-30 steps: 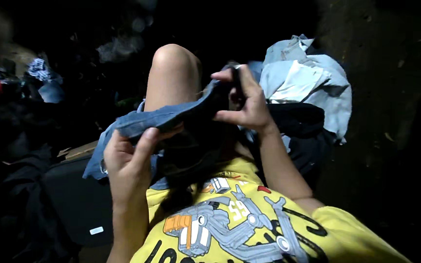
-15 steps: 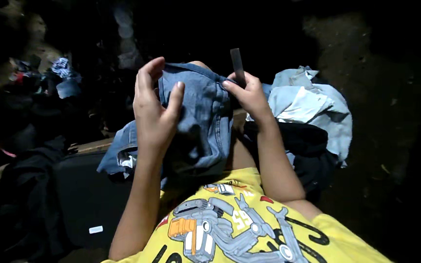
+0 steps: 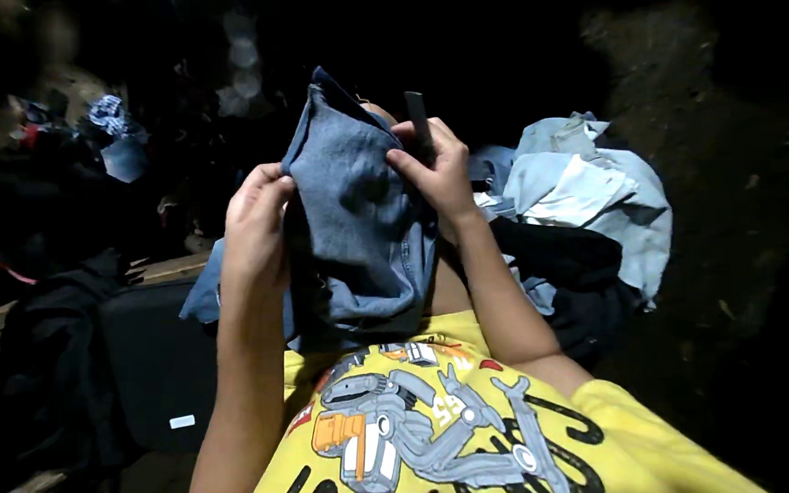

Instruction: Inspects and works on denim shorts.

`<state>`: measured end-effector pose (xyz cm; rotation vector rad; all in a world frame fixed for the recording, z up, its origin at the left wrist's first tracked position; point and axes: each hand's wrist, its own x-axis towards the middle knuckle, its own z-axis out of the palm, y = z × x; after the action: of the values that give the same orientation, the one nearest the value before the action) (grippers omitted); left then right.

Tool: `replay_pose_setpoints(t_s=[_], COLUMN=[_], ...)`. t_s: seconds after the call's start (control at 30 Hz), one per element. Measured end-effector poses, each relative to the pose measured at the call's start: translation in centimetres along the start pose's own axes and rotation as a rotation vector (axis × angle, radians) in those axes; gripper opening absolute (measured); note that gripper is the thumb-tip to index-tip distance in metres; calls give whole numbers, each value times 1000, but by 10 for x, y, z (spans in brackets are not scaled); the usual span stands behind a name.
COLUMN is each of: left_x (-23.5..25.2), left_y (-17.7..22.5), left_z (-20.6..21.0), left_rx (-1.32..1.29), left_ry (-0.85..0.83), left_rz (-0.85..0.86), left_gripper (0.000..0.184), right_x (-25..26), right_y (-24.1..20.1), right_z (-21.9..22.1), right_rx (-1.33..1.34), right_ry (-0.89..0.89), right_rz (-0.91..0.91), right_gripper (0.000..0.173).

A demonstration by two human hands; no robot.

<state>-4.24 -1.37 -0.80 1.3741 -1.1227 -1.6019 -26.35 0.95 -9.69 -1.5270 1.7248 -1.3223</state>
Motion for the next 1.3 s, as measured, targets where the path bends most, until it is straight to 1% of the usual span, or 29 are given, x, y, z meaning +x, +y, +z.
replay_pose_setpoints(t_s=[0.07, 0.1, 0.13, 0.17, 0.2, 0.23, 0.27, 0.33, 0.43, 0.53, 0.6, 0.63, 0.67, 0.7, 0.73, 0.8, 0.87, 0.93, 1.0, 1.07, 1.17, 1.23, 1.3], left_x=[2, 4, 5, 7, 8, 8, 8, 6, 2, 1, 2, 3, 3, 4, 4, 5, 4, 4, 4, 4, 4, 3, 2], left_y=[10, 11, 6, 0, -5, -7, -7, -6, -4, 2, 6, 8, 7, 5, 1, -7, -10, -10, -9, -11, -12, -12, -13], left_z=[5, 5, 2, -2, -4, -5, -6, -6, 7, 38, 53, 58, 59, 56, 51, 44, 41, 39, 39, 40, 43, 43, 43], left_rx=[-202, -238, -215, -148, -67, -13, 16, 51, 70, -84, -205, -251, -287, -309, -299, -224, -169, -163, -176, -194, -235, -237, -231], left_ry=[58, 13, -89, -188, -255, -288, -300, -266, -113, 34, 96, 129, 127, 76, 8, -54, -38, -30, -32, -33, -19, -6, 9], left_rz=[-136, -159, -155, -153, -164, -176, -179, -108, 2, -14, -81, -131, -169, -183, -164, -125, -138, -153, -171, -174, -154, -146, -136], left_gripper=[32, 36, 42, 41, 32, 17, 7, 13, 11, 12, 13, 14, 16, 19, 20, 20, 21, 17, 13, 13, 13, 13, 12], right_x=[-3, -5, -9, -12, -14, -15, -15, -11, -4, -1, 3, 4, 5, 5, 5, 4, 0, -3, -5, -5, -5, -4, -2], right_y=[-7, -12, -18, -22, -26, -28, -30, -33, -35, -38, -41, -43, -47, -51, -53, -56, -62, -70, -73, -70, -65, -59, -52], right_z=[5, 5, 5, 4, 2, 0, -2, -2, 2, 9, 9, 7, 6, 4, 4, 5, 4, 0, -2, 0, -5, -13, -22], right_rx=[-29, -32, -24, 8, 57, 105, 133, 106, -69, -226, -161, -57, 74, 178, 223, 177, 58, -69, -143, -152, -107, -27, 45], right_ry=[-22, -32, -44, -54, -67, -74, -82, -86, -65, -22, -16, -34, -65, -95, -121, -151, -162, -173, -163, -136, -121, -133, -202], right_rz=[-38, -28, -2, 35, 81, 110, 124, 112, 5, -90, -65, -12, 61, 123, 152, 122, 43, -15, -64, -97, -52, 1, 55], right_gripper=[21, 19, 18, 18, 19, 22, 26, 27, 21, 18, 18, 18, 15, 13, 12, 14, 17, 19, 19, 20, 19, 27, 33])
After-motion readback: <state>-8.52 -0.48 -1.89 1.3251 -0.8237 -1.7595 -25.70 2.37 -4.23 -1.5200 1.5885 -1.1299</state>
